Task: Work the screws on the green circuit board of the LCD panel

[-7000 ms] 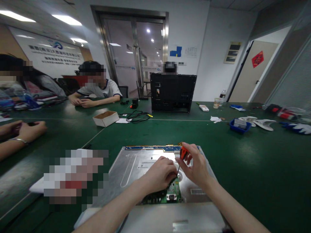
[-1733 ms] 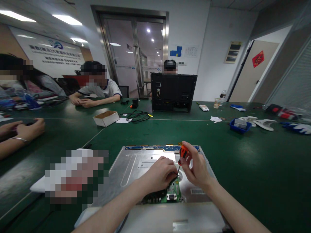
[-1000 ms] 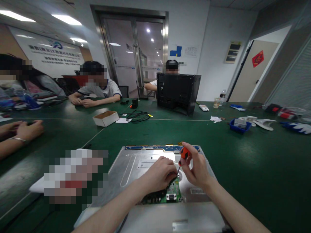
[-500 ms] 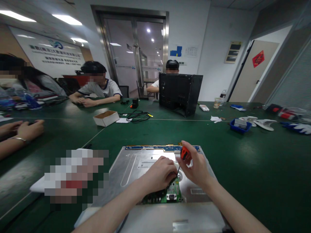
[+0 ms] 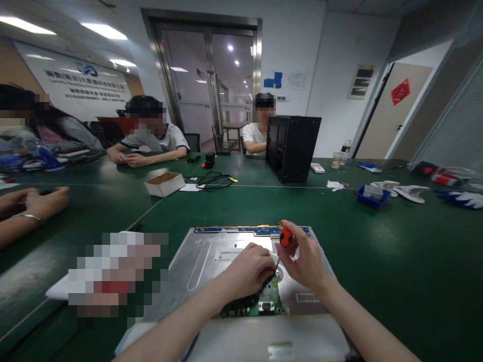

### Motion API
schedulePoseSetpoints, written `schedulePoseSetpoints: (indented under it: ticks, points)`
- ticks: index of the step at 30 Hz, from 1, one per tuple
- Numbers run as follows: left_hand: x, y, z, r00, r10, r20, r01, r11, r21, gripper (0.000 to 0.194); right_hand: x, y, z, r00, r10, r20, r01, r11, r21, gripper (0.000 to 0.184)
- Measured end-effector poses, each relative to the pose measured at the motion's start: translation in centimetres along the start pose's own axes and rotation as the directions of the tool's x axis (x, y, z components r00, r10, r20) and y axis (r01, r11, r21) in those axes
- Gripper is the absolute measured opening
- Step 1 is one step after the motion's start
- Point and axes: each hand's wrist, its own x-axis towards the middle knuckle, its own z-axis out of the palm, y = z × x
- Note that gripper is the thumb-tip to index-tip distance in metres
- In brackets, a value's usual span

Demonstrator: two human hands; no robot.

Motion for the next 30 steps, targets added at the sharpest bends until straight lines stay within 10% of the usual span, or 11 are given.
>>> schedulePoseSetpoints:
  ticks: [30]
  points:
    - [-0.05, -0.22, 0.18, 1.0, 0.014, -0.004, -0.014, 1.0, 0.015, 0.016, -0.01, 0.14, 0.05, 1.0, -0.014, -0.007, 0.014, 1.0, -0.022, 0.044]
